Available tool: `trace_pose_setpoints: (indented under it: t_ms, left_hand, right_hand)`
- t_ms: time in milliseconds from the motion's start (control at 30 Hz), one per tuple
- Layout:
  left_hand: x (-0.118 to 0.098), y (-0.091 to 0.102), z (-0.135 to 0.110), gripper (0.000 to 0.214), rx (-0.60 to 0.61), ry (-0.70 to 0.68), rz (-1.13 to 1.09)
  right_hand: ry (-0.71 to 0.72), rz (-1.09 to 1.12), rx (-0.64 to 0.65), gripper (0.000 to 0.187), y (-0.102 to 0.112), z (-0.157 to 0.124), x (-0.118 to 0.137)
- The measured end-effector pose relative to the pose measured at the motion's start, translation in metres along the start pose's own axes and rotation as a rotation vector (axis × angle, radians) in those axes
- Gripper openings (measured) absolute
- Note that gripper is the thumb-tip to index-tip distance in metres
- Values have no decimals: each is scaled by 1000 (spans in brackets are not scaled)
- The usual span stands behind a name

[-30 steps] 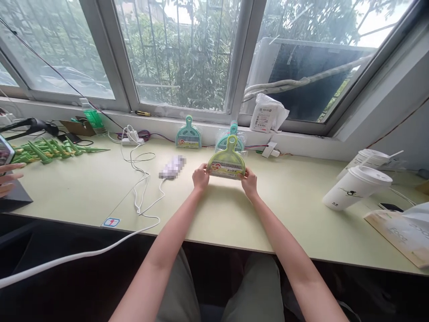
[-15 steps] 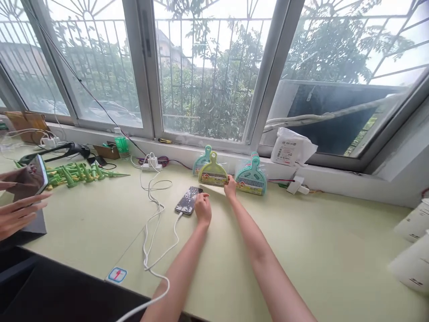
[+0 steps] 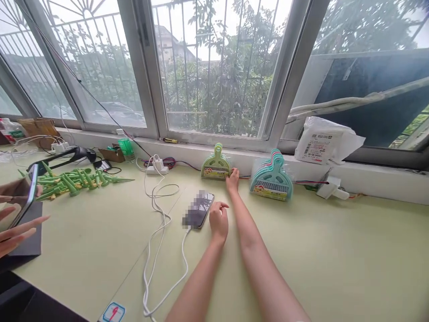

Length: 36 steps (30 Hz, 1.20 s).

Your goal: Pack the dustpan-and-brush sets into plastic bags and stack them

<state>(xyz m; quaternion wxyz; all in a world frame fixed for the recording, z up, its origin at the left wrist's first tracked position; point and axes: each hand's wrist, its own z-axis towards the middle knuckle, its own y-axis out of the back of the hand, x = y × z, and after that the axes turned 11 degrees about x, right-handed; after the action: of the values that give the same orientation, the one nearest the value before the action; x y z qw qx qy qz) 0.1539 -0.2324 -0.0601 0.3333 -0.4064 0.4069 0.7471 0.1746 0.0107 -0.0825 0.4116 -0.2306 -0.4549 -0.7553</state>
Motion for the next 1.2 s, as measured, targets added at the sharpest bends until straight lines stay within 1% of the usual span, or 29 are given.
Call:
trace_pose_setpoints:
  t_ms: [100, 200, 267, 367, 433, 467, 500, 533, 633, 667, 700, 767, 833, 900, 1067, 1200]
  left_hand:
    - [1, 2, 3, 28, -31, 41, -34]
    - [1, 4, 5, 27, -53, 76, -57]
    - [2, 5, 7, 26, -56, 99, -72]
    - [3, 6, 8, 25, -57, 124, -86]
    - [4, 5, 10, 24, -56, 137, -87]
    - [4, 5, 10, 24, -51, 141, -85]
    - [5, 5, 11, 24, -46, 142, -81]
    - [5, 5, 11, 23, -40, 144, -75]
    - [5, 6, 13, 23, -26, 147, -61]
    - [5, 6, 13, 23, -21, 151, -58]
    - [6, 6, 14, 23, -14, 155, -58]
    - [6, 6, 15, 23, -1, 160, -59]
    - [6, 6, 16, 23, 4, 160, -57]
    - [6, 6, 16, 22, 4, 154, -60]
    - [5, 7, 16, 22, 11, 160, -69]
    - [5, 6, 15, 22, 32, 151, -41]
  right_hand:
    - [-62, -66, -21, 35, 5, -2, 0]
    - [-105, -52, -55, 44, 12, -6, 4]
    - [-49, -17, -93, 45, 18, -13, 9]
    - [122, -7, -147, 36, 35, -28, 16]
    - [191, -61, -170, 31, 55, -40, 13]
    - [191, -98, -199, 30, 69, -45, 8]
    - [167, -132, -247, 29, 85, -50, 1]
    - [116, -160, -325, 30, 103, -54, -8]
    - [-145, -198, -621, 35, 159, -61, -42]
    - [-231, -191, -668, 37, 176, -63, -54]
    - [-314, -166, -664, 38, 191, -65, -65]
    - [-465, -98, -545, 34, 212, -67, -83]
    - [-546, -67, -408, 27, 220, -69, -94]
    - [-555, -89, -349, 25, 221, -69, -98]
    - [-493, -78, -368, 23, 214, -69, -99]
    - [-480, -72, -417, 22, 212, -69, -102]
